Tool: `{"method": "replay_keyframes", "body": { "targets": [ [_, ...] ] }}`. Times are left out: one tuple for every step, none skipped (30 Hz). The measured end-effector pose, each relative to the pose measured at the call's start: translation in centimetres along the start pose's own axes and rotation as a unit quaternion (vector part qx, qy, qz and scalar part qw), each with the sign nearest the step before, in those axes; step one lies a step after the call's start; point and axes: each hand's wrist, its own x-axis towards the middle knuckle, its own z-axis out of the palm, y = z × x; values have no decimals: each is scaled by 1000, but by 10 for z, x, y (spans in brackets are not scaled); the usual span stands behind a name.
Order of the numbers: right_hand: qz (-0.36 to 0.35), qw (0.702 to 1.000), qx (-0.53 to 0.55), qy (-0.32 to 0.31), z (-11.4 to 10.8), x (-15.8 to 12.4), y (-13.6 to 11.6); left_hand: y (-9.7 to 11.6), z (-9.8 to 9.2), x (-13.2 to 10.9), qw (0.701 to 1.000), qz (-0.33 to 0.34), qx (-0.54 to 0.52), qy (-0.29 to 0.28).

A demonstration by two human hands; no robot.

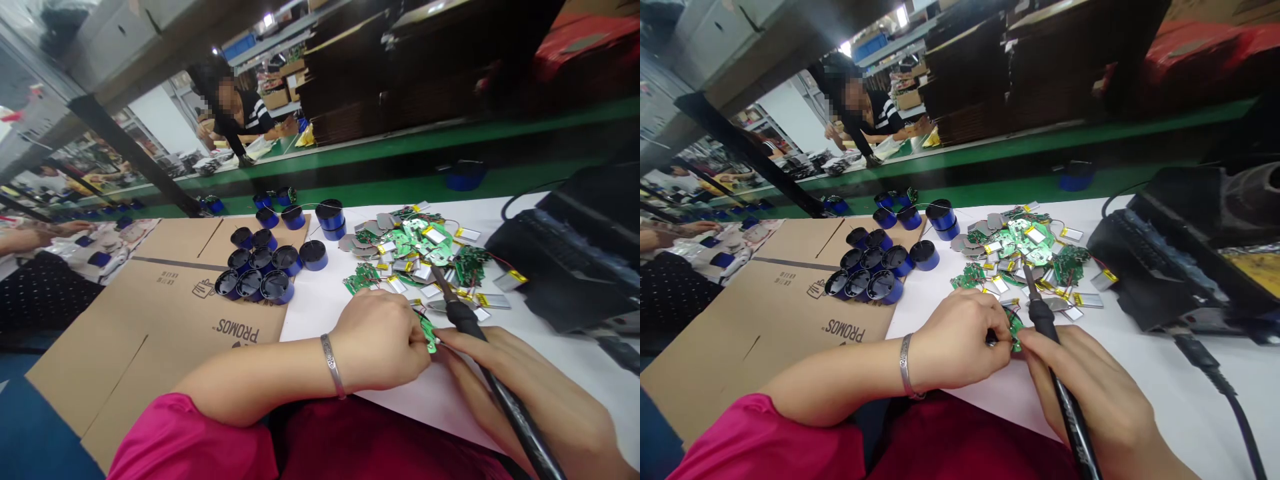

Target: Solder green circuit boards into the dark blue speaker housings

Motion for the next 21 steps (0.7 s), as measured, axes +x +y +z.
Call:
{"method": "replay_keyframes", "body": {
  "targets": [
    [1, 1000, 0, 4, 2, -2, 0, -1, 1, -1, 1000, 2, -7, 7],
    [13, 1000, -1, 3, 3, -6, 0, -3, 1, -3, 1000, 5, -13, 17],
    [33, 999, -4, -2, 5, -10, 0, -4, 1, -6, 999, 8, -17, 31],
    [48, 999, -6, -12, 6, -15, 0, -4, 2, -8, 999, 10, -20, 47],
    [58, 998, -9, -21, 7, -20, 0, -4, 2, -11, 998, 10, -21, 61],
    [64, 997, -12, -30, 9, -25, -1, -4, 2, -14, 997, 7, -23, 73],
    [63, 997, -15, -35, 10, -29, -2, -4, 2, -16, 996, 1, -25, 83],
    [60, 997, -17, -37, 10, -31, -4, -3, 3, -18, 996, -5, -27, 90],
    [57, 998, -17, -37, 11, -33, -5, -2, 3, -20, 995, -12, -30, 96],
    [58, 998, -15, -38, 11, -34, -7, -1, 4, -21, 994, -20, -33, 104],
    [59, 997, -13, -38, 12, -33, -8, -1, 5, -22, 993, -27, -37, 112],
    [57, 998, -11, -38, 12, -30, -10, 0, 7, -23, 991, -34, -43, 122],
    [52, 998, -10, -37, 12, -27, -11, 0, 8, -24, 989, -40, -49, 133],
    [45, 998, -9, -30, 11, -23, -11, 0, 10, -24, 987, -46, -56, 143],
    [34, 999, -9, -20, 11, -19, -12, 0, 11, -25, 985, -52, -63, 154],
    [16, 1000, -10, -11, 11, -15, -11, -1, 13, -25, 983, -57, -69, 163],
    [-9, 1000, -11, -6, 10, -12, -10, -1, 14, -25, 981, -63, -74, 169],
    [-31, 999, -13, -6, 10, -11, -9, -2, 15, -25, 980, -68, -79, 172],
    [-44, 999, -14, -11, 9, -12, -7, -2, 16, -25, 979, -72, -82, 172],
    [-38, 999, -15, -19, 8, -15, -3, -2, 16, -24, 979, -76, -86, 169],
    [-16, 999, -16, -27, 7, -20, 1, -2, 16, -24, 979, -80, -89, 164]
  ]
}}
